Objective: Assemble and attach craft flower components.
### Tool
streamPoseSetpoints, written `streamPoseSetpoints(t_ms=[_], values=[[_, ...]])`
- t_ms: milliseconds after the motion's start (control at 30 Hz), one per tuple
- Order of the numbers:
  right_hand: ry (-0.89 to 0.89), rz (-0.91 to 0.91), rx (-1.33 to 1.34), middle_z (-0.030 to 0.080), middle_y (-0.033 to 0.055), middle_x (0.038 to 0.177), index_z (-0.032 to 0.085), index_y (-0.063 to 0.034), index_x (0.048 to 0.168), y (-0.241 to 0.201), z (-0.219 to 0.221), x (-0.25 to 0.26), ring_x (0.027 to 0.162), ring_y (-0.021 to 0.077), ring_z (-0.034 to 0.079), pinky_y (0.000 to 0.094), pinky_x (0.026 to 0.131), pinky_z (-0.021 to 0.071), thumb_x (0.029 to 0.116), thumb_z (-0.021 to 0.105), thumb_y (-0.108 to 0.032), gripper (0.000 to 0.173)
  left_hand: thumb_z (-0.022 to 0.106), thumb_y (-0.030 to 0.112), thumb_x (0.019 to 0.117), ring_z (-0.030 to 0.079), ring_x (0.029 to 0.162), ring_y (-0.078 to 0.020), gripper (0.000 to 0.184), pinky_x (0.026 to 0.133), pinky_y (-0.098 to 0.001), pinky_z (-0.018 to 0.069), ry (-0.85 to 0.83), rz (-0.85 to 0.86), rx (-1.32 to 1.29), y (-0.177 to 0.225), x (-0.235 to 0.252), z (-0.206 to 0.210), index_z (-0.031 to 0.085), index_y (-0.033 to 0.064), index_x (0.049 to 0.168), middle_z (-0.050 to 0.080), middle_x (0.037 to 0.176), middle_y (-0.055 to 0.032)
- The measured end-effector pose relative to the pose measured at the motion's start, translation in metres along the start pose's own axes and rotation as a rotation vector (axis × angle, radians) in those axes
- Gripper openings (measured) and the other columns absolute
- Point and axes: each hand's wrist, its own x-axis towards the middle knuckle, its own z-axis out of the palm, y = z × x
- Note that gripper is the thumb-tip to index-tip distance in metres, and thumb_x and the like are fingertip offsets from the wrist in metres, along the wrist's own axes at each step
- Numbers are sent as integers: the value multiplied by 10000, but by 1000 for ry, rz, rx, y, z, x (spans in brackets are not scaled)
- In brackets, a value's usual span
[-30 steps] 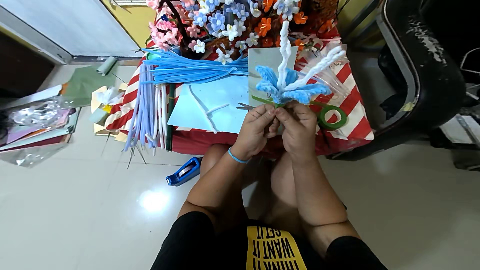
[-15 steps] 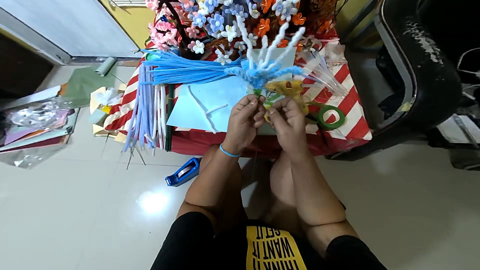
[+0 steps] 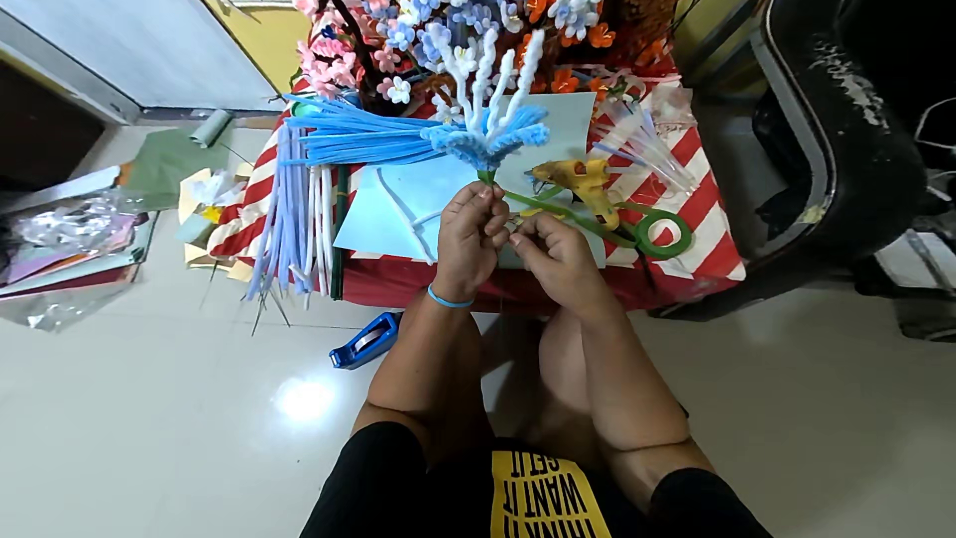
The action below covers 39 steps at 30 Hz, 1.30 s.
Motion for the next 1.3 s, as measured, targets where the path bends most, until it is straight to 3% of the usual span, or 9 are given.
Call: streamPoseSetpoints(t_ms=[167,300,433,900,1000,1133,1300], values=[[-239,54,-124,620,16,711,683,-35,886,-1,-7,-1,601,41,565,213,573,487,1015,574,-134,195,394,262,1106,438,485,19,271,425,-101,375,13,1,-3,4,0,-2,614,173,974,545,750,57],[-424,17,-106,613,4,739,684,-28,907,1,-5,-1,602,5,518,172,580,447,1045,532,-154,241,381,287,1114,428,471,21,279,412,-98,368,24,34,64,6,0,-4,626,168,1054,526,737,67],[-388,26,-29,624,14,750,662,-23,934,2,5,-1,592,13,537,167,577,468,1041,532,-109,189,388,279,1114,418,456,23,274,400,-99,364,46,45,82,8,0,-2,632,161,1078,520,716,67],[-459,103,-5,633,10,724,685,7,951,-2,3,0,565,-16,552,138,545,473,1042,534,-88,200,368,272,1106,401,457,20,318,414,-108,353,49,88,108,5,-1,0,609,179,920,528,701,72],[-454,123,8,648,11,714,680,5,964,-2,3,1,559,1,581,152,540,499,1047,540,-93,189,365,266,1114,427,474,14,302,424,-112,371,36,88,163,5,-1,0,635,160,1030,545,723,62],[-416,127,31,673,16,732,675,7,969,-2,1,1,569,4,605,153,542,511,1037,553,-80,164,419,213,1107,521,588,-4,290,524,-128,451,11,125,206,5,0,1,676,120,1203,594,801,47],[-417,154,59,686,26,775,676,4,954,-3,2,1,602,14,630,159,562,534,1031,563,-77,159,435,202,1101,471,525,9,266,463,-118,400,19,160,250,6,-2,1,688,122,1125,579,751,52]])
